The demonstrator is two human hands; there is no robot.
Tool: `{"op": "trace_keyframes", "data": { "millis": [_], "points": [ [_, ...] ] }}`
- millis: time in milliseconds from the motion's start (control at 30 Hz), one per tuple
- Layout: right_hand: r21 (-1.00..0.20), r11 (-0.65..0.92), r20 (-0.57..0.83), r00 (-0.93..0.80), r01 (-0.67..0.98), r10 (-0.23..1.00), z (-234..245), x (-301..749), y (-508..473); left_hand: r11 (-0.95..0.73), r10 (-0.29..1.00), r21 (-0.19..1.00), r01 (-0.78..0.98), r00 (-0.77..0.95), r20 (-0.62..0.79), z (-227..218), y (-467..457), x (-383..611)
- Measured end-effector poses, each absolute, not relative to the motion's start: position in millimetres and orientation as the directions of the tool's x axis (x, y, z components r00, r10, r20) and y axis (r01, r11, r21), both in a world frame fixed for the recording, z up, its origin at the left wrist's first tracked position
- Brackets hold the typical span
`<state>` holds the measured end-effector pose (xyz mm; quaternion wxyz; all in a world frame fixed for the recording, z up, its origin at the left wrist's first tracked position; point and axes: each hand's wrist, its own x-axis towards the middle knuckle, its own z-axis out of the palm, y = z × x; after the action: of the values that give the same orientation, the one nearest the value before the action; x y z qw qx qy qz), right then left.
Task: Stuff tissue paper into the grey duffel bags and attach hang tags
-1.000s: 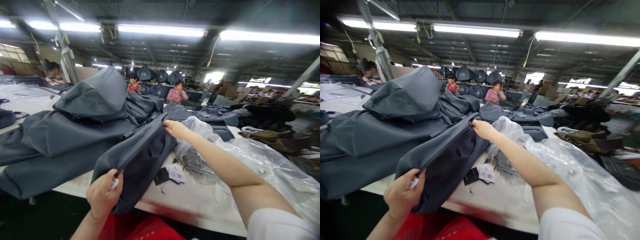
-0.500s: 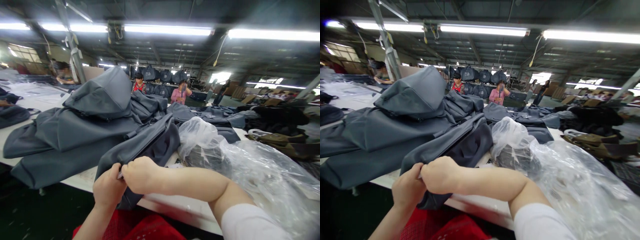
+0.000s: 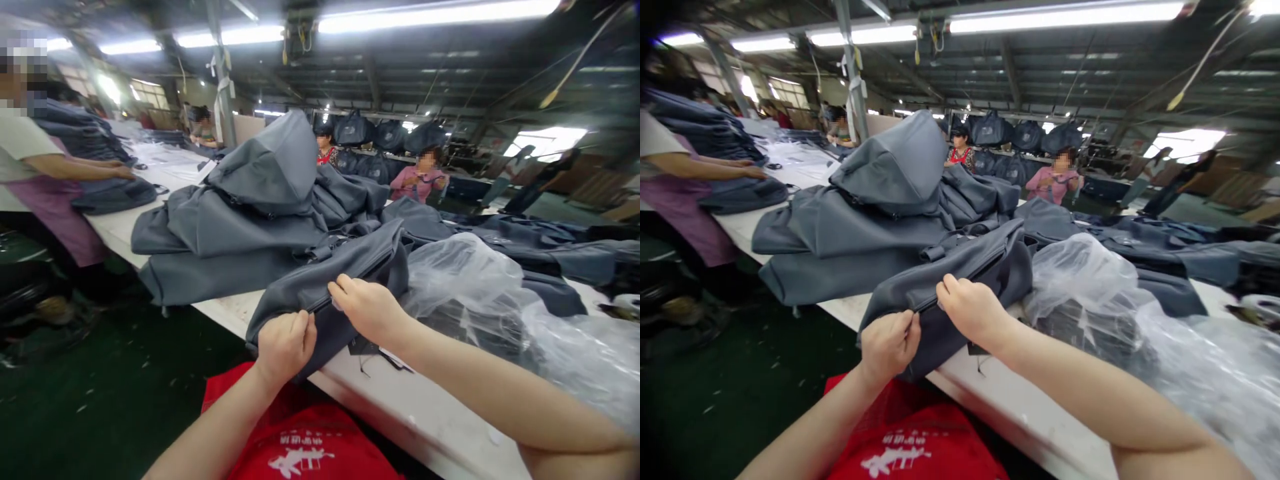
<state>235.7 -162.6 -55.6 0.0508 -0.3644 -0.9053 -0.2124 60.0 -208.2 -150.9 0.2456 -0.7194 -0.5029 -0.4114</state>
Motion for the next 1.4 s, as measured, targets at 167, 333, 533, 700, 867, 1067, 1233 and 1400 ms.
{"op": "trace_keyframes", "data": {
  "millis": [167, 333, 533, 700, 867, 1067, 1233, 1400],
  "points": [
    [0.413, 0.666, 0.280, -0.782, 0.621, 0.556, -57, 242, -155, -0.319, 0.649, 0.380, 0.868, -0.092, 0.755, -133, -216, 46],
    [0.359, 0.643, 0.348, -0.737, 0.676, 0.580, -57, 250, -142, -0.037, 0.920, 0.745, 0.666, -0.269, 0.286, -145, -234, -16],
    [0.338, 0.709, 0.329, -0.784, 0.619, 0.527, -63, 243, -131, 0.209, 0.952, 0.755, 0.621, -0.306, -0.012, -187, -251, -58],
    [0.368, 0.699, 0.368, -0.787, 0.613, 0.496, -62, 244, -128, 0.179, 0.786, 0.539, 0.823, -0.450, 0.425, -153, -231, -43],
    [0.410, 0.715, 0.384, -0.818, 0.567, 0.429, -72, 259, -131, -0.034, 0.898, 0.336, 0.941, -0.119, 0.424, -103, -187, -6],
    [0.358, 0.719, 0.436, -0.788, 0.595, 0.434, -83, 289, -132, 0.002, 0.832, 0.174, 0.985, -0.098, 0.546, -84, -146, 20],
    [0.202, 0.743, 0.259, -0.766, 0.639, 0.589, -72, 297, -149, 0.096, 0.697, 0.153, 0.984, -0.176, 0.695, -66, -119, 12],
    [-0.056, 0.767, -0.412, -0.715, 0.639, 0.565, -51, 291, -161, 0.183, 0.754, 0.275, 0.944, -0.314, 0.577, -63, -99, 0]
  ]
}}
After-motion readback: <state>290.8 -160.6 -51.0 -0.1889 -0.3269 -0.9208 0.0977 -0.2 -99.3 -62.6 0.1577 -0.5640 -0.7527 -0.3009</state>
